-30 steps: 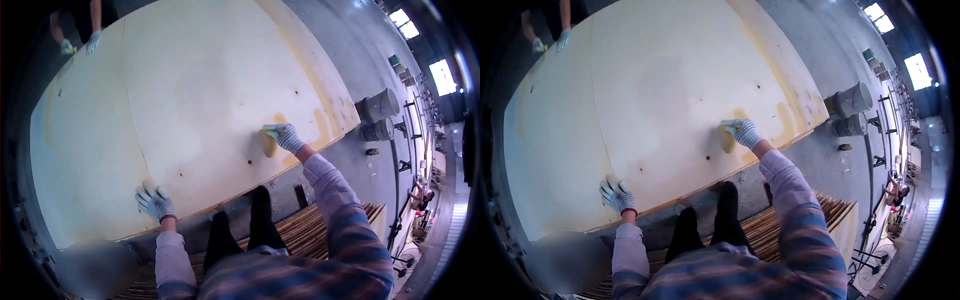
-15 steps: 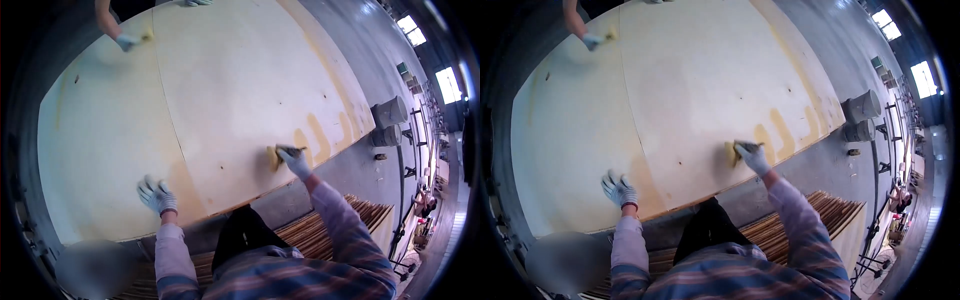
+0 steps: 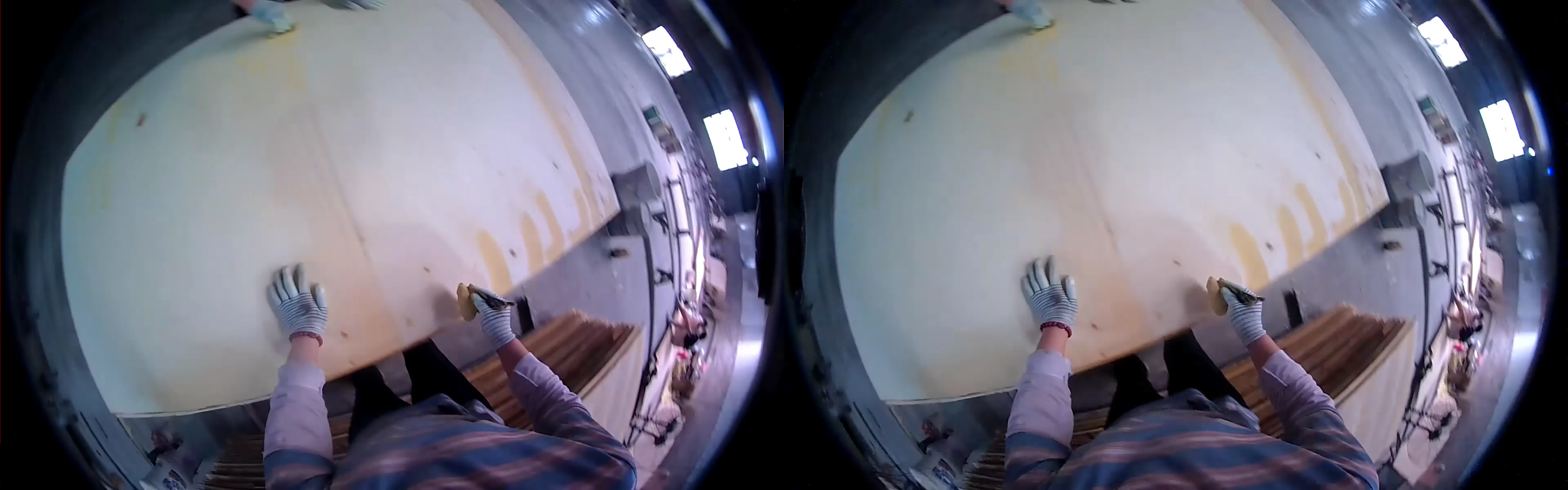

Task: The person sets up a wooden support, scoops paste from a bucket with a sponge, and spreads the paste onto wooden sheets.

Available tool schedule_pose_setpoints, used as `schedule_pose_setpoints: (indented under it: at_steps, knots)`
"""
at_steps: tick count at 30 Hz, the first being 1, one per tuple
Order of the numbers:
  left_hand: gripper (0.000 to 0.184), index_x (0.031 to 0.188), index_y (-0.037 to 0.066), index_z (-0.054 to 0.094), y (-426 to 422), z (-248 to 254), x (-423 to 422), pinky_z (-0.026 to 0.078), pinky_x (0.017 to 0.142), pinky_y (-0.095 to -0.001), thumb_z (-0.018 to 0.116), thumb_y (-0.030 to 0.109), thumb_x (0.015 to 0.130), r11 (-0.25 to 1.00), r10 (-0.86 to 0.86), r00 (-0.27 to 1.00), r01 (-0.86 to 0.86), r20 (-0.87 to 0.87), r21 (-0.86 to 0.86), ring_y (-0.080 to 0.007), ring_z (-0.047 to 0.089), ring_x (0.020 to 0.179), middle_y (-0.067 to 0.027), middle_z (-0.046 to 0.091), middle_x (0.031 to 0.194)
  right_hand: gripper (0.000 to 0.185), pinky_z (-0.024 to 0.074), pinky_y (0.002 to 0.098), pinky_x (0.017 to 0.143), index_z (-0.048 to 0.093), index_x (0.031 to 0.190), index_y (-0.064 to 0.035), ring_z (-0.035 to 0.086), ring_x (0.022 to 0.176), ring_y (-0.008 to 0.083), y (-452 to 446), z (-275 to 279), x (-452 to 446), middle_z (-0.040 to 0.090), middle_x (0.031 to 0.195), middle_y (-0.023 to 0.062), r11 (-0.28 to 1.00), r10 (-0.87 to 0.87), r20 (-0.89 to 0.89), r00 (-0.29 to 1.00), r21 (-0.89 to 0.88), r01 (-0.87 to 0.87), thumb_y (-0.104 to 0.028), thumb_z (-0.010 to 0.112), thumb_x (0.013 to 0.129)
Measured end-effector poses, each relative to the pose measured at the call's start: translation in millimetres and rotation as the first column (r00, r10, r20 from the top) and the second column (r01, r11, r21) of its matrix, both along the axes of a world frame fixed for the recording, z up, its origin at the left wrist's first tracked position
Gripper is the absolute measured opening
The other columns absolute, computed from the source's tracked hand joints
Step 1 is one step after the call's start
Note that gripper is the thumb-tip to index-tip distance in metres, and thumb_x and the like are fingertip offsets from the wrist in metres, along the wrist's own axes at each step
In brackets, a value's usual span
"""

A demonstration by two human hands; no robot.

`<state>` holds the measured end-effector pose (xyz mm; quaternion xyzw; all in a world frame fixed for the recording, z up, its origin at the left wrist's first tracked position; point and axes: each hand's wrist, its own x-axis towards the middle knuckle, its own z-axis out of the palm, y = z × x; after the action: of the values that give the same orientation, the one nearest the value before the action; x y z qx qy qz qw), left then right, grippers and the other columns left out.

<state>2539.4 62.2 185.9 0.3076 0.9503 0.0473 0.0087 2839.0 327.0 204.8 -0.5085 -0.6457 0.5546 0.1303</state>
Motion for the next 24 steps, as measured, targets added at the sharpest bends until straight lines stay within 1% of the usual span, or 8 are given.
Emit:
schedule_pose_setpoints:
  at_steps: [4,8,10,13,18,21,22,24]
  knots:
    - [0.053,0.133,0.007,0.043,-37,-23,-82,0.023,0.106,-0.0524,0.051,0.032,0.087,0.750,0.661,0.739,-0.658,-0.129,0.072,-0.0362,0.028,0.132,-0.0191,0.037,0.138,0.026,0.0507,0.0284,0.082,0.062,0.113,0.0002,0.062,0.095,0.0149,14,23,-193,0.065,0.106,0.0064,0.982,0.104,-0.426,0.899,-0.101,-0.161,-0.013,0.059,0.090]
    - [0.054,0.134,0.006,0.040,-30,-18,-90,0.023,0.107,-0.0530,0.049,0.032,0.089,0.720,0.688,0.715,-0.694,-0.122,-0.006,-0.0388,0.026,0.133,-0.0214,0.035,0.139,0.023,0.0495,0.0301,0.083,0.061,0.109,-0.0007,0.060,0.096,0.0148,85,-16,-436,0.063,0.110,0.0055,0.767,-0.108,-0.822,0.559,-0.426,-0.479,-0.016,0.057,0.092]
    - [0.056,0.137,0.008,0.038,-30,-17,-91,0.025,0.105,-0.0540,0.047,0.037,0.091,0.746,0.655,0.745,-0.664,-0.126,-0.048,-0.0404,0.030,0.130,-0.0223,0.036,0.139,0.025,0.0522,0.0306,0.072,0.065,0.102,-0.0008,0.064,0.080,0.0161,140,-54,-534,0.068,0.094,0.0055,0.931,0.348,-0.434,0.831,0.054,-0.362,-0.020,0.064,0.086]
    - [0.058,0.139,0.008,0.035,-30,-30,-96,0.022,0.107,-0.0551,0.048,0.036,0.090,0.726,0.681,0.728,-0.685,-0.078,-0.054,-0.0413,0.029,0.131,-0.0236,0.035,0.140,0.029,0.0522,0.0312,0.074,0.067,0.104,-0.0027,0.065,0.080,0.0180,181,-64,-619,0.070,0.089,0.0086,0.625,0.554,0.100,0.826,0.606,-0.493,-0.023,0.066,0.084]
    - [0.057,0.137,0.003,0.036,-27,-18,-93,0.020,0.107,-0.0566,0.046,0.034,0.090,0.718,0.696,0.718,-0.695,-0.001,-0.026,-0.0432,0.024,0.134,-0.0248,0.032,0.141,0.023,0.0517,0.0287,0.075,0.070,0.099,-0.0051,0.064,0.083,0.0111,133,-44,-542,0.071,0.094,0.0046,0.452,0.873,0.069,0.483,0.257,-0.854,-0.018,0.073,0.081]
    - [0.058,0.139,0.004,0.035,-29,-19,-96,0.018,0.108,-0.0561,0.042,0.038,0.091,0.721,0.691,0.722,-0.692,-0.043,-0.026,-0.0417,0.022,0.135,-0.0235,0.030,0.143,0.015,0.0517,0.0275,0.075,0.071,0.099,-0.0086,0.063,0.084,0.0119,82,-57,-416,0.070,0.097,0.0038,0.533,0.845,-0.084,0.529,0.214,-0.818,-0.010,0.069,0.084]
    - [0.060,0.139,0.005,0.034,-30,-20,-96,0.017,0.109,-0.0552,0.040,0.040,0.091,0.724,0.686,0.725,-0.689,-0.064,-0.041,-0.0405,0.020,0.136,-0.0226,0.029,0.143,0.018,0.0519,0.0258,0.077,0.070,0.101,-0.0094,0.063,0.089,0.0121,55,-60,-369,0.069,0.101,0.0029,0.688,0.594,-0.395,0.701,-0.202,-0.697,-0.003,0.066,0.084]
    - [0.062,0.140,0.006,0.033,-36,-37,-89,0.014,0.110,-0.0537,0.037,0.044,0.091,0.730,0.675,0.728,-0.683,-0.124,-0.034,-0.0385,0.018,0.138,-0.0208,0.027,0.145,0.029,0.0524,0.0287,0.083,0.069,0.105,-0.0139,0.066,0.095,0.0207,17,-34,-271,0.069,0.103,0.0064,0.383,0.900,-0.015,0.435,0.502,-0.775,0.002,0.063,0.082]
